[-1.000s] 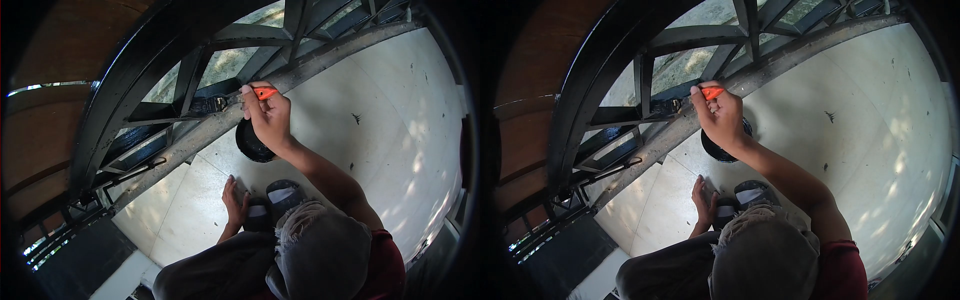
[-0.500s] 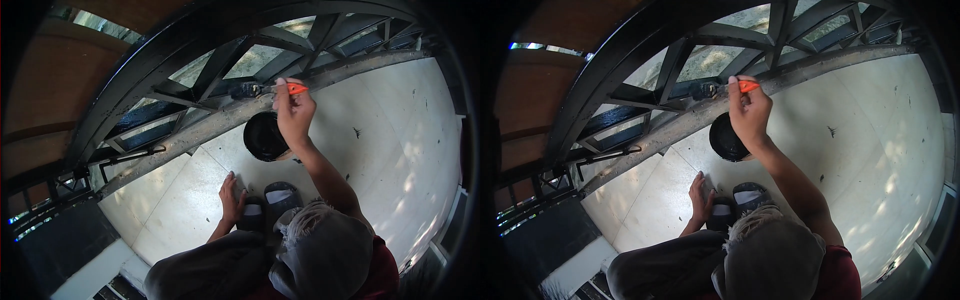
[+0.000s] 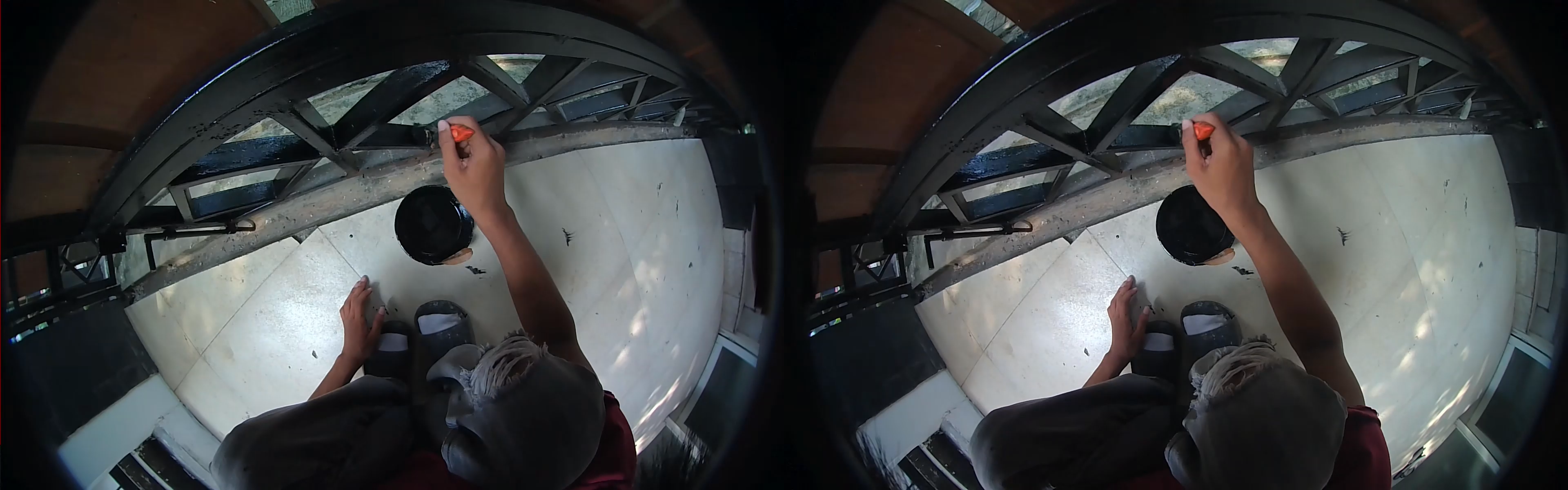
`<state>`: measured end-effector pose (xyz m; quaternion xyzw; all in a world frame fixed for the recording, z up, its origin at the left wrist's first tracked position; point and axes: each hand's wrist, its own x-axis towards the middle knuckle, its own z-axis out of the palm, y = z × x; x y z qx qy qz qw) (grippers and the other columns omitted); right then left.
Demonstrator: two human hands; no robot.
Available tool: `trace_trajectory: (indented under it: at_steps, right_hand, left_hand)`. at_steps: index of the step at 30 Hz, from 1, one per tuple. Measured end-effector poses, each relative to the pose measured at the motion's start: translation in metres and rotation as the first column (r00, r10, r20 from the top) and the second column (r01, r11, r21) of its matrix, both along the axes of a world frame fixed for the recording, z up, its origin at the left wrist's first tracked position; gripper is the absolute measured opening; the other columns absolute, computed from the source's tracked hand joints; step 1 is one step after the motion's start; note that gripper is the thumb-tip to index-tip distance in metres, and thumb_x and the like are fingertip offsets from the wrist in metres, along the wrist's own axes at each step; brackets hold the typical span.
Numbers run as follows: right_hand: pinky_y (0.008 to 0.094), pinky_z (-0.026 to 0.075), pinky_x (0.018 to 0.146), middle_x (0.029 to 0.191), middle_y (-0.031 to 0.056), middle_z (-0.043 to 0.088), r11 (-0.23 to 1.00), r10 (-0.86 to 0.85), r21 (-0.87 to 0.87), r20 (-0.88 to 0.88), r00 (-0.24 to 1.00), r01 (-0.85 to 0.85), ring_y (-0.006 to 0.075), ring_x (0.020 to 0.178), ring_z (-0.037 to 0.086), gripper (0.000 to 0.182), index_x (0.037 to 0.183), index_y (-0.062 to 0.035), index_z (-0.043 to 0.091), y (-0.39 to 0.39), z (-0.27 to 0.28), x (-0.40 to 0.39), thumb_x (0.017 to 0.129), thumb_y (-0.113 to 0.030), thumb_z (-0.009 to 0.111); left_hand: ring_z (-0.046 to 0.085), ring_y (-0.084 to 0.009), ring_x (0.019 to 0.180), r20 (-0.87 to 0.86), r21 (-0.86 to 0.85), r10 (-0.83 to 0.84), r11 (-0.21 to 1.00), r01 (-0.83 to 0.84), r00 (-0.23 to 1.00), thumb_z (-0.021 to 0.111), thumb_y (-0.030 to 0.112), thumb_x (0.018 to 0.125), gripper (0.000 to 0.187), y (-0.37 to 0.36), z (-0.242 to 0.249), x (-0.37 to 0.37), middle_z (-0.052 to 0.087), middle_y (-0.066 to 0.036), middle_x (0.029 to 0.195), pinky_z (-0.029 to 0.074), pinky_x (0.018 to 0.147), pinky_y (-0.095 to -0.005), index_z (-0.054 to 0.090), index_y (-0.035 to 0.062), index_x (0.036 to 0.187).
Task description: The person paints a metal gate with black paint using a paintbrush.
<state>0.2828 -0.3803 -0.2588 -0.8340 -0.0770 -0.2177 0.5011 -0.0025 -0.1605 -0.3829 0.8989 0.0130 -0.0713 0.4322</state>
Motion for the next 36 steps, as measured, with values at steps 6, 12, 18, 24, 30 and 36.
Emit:
trace_trajectory:
  at_steps: [6, 12, 18, 24, 30, 36]
  right_hand:
    - [0.0242, 0.043, 0.054, 0.071, 0.0012, 0.063, 0.876, 0.046, 0.476, -0.239, 0.97, 0.076, 0.0069, 0.058, 0.056, 0.023, 0.098, -0.0006, 0.067, -0.012, -0.01, 0.005, 0.102, -0.023, 0.066]
    - [0.0248, 0.041, 0.05, 0.059, 0.0025, 0.058, 0.989, -0.146, -0.04, -0.077, 0.986, 0.143, 0.008, 0.051, 0.054, 0.019, 0.092, -0.0009, 0.064, -0.022, 0.007, 0.01, 0.101, -0.017, 0.064]
    - [0.0241, 0.039, 0.051, 0.062, 0.0005, 0.058, 0.91, 0.113, 0.414, -0.204, 0.972, -0.019, 0.007, 0.053, 0.052, 0.022, 0.091, 0.0004, 0.064, -0.006, 0.016, 0.011, 0.102, -0.019, 0.065]
    - [0.025, 0.04, 0.051, 0.063, -0.0001, 0.058, 0.981, -0.135, 0.118, -0.131, 0.982, 0.151, 0.0067, 0.053, 0.052, 0.022, 0.092, 0.0002, 0.065, -0.019, 0.004, 0.005, 0.102, -0.019, 0.064]
    - [0.0251, 0.042, 0.052, 0.064, 0.0003, 0.059, 0.98, 0.061, 0.198, -0.113, 0.992, -0.038, 0.0065, 0.054, 0.053, 0.025, 0.092, -0.0003, 0.066, 0.004, 0.024, 0.007, 0.103, -0.022, 0.064]
    - [0.0227, 0.043, 0.054, 0.067, 0.0006, 0.06, 0.894, 0.055, 0.438, -0.319, 0.946, 0.096, 0.006, 0.058, 0.055, 0.028, 0.092, -0.0005, 0.066, -0.01, -0.004, 0.008, 0.104, -0.025, 0.062]
  left_hand:
    - [0.034, -0.0378, 0.148, -0.006, 0.005, -0.001, 1.0, 0.001, 1.0, 0.066, 0.011, 0.09, 0.056, 0.0, 0.001, 0.001, 0.04, -0.021, 0.158, 0.022, 0.12, -0.0479, 0.045, 0.0028, 0.141]
    - [0.035, -0.0374, 0.147, -0.017, -0.006, 0.012, 1.0, -0.012, 1.0, 0.066, 0.011, 0.09, 0.054, -0.001, 0.007, 0.002, 0.041, -0.021, 0.158, 0.023, 0.119, -0.0476, 0.046, 0.0028, 0.14]
    - [0.034, -0.0365, 0.148, -0.011, 0.006, -0.01, 1.0, 0.01, 1.0, 0.068, 0.012, 0.09, 0.056, 0.0, 0.006, 0.002, 0.039, -0.019, 0.16, 0.024, 0.119, -0.0469, 0.046, 0.0009, 0.14]
    - [0.034, -0.0362, 0.148, -0.007, 0.014, -0.003, 1.0, 0.003, 1.0, 0.068, 0.013, 0.09, 0.056, 0.001, 0.002, 0.0, 0.039, -0.019, 0.159, 0.024, 0.119, -0.0467, 0.046, 0.0009, 0.14]
    - [0.035, -0.036, 0.148, -0.007, 0.019, -0.004, 1.0, 0.004, 1.0, 0.068, 0.012, 0.09, 0.056, 0.0, 0.007, 0.002, 0.04, -0.019, 0.159, 0.024, 0.119, -0.0465, 0.046, 0.0007, 0.14]
    - [0.035, -0.036, 0.148, 0.007, 0.006, -0.006, 1.0, 0.006, 1.0, 0.069, 0.012, 0.089, 0.056, 0.0, 0.002, 0.0, 0.04, -0.019, 0.159, 0.024, 0.119, -0.0469, 0.047, 0.0009, 0.14]
